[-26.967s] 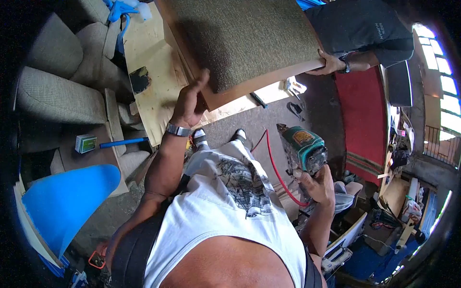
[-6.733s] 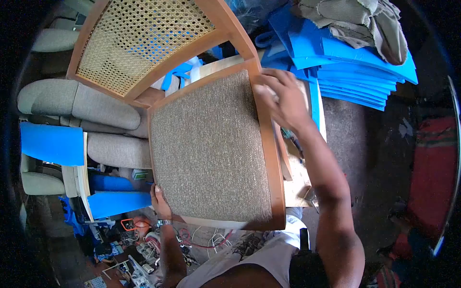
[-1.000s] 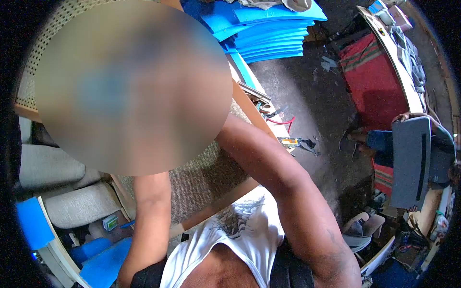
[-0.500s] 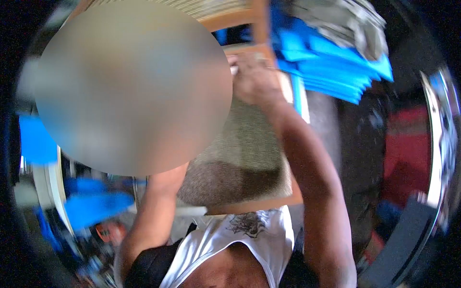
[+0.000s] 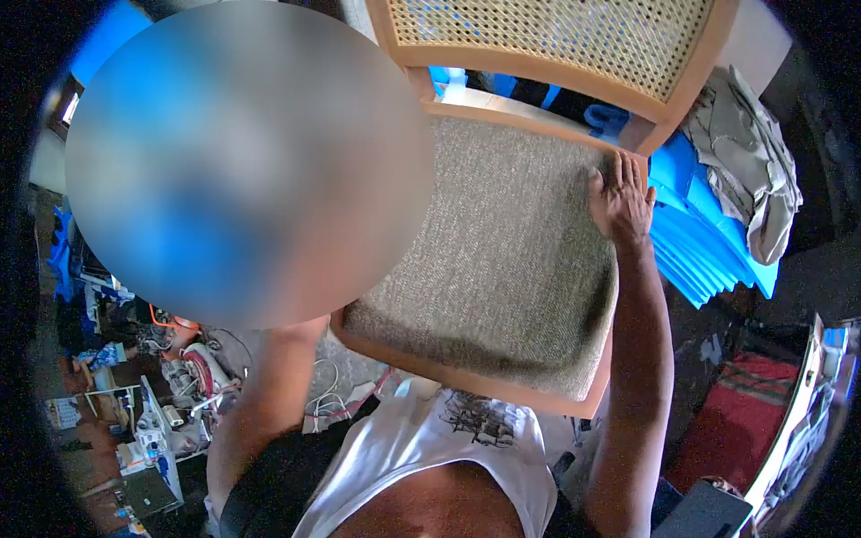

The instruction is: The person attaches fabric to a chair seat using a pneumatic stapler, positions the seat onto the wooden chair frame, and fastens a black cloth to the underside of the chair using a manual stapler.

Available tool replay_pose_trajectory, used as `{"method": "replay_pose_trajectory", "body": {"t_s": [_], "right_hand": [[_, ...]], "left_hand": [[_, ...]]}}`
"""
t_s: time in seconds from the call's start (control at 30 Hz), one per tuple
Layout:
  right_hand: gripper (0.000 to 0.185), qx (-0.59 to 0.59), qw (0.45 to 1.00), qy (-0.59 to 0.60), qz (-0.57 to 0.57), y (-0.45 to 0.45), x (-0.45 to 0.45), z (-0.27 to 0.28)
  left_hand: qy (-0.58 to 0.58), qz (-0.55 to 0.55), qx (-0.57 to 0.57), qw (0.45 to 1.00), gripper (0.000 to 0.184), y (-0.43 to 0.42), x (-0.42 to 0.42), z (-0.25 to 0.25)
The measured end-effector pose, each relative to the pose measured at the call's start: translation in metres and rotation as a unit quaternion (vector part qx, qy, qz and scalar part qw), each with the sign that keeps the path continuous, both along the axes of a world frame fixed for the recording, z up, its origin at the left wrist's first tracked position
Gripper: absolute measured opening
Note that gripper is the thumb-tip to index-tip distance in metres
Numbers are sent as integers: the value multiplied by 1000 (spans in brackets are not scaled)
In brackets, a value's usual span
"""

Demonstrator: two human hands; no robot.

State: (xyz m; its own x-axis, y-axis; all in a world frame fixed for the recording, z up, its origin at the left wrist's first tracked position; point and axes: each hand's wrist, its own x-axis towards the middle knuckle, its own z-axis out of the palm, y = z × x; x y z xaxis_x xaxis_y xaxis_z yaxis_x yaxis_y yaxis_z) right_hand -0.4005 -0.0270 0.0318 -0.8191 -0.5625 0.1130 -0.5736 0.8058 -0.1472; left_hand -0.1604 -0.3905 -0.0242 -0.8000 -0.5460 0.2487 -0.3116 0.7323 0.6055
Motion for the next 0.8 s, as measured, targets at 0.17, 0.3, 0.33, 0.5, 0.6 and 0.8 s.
{"method": "replay_pose_trajectory", "body": {"t_s": [0.17,0.3,0.33,0.5,0.6,0.8], "right_hand": [[70,5,978,80,192,-11,51,12],[71,11,973,71,220,-75,71,6],[71,-6,964,81,253,-95,71,3],[61,-71,942,55,323,-189,97,8],[52,-179,929,-82,314,-228,65,2],[40,-79,960,81,254,-256,104,5]], "left_hand": [[-5,66,133,989,56,40,36,33],[70,25,-15,997,46,34,30,14],[73,25,-7,997,46,34,31,17],[61,-21,-52,997,41,34,30,22],[98,1,35,995,36,35,29,25],[123,16,97,988,32,34,32,26]]}}
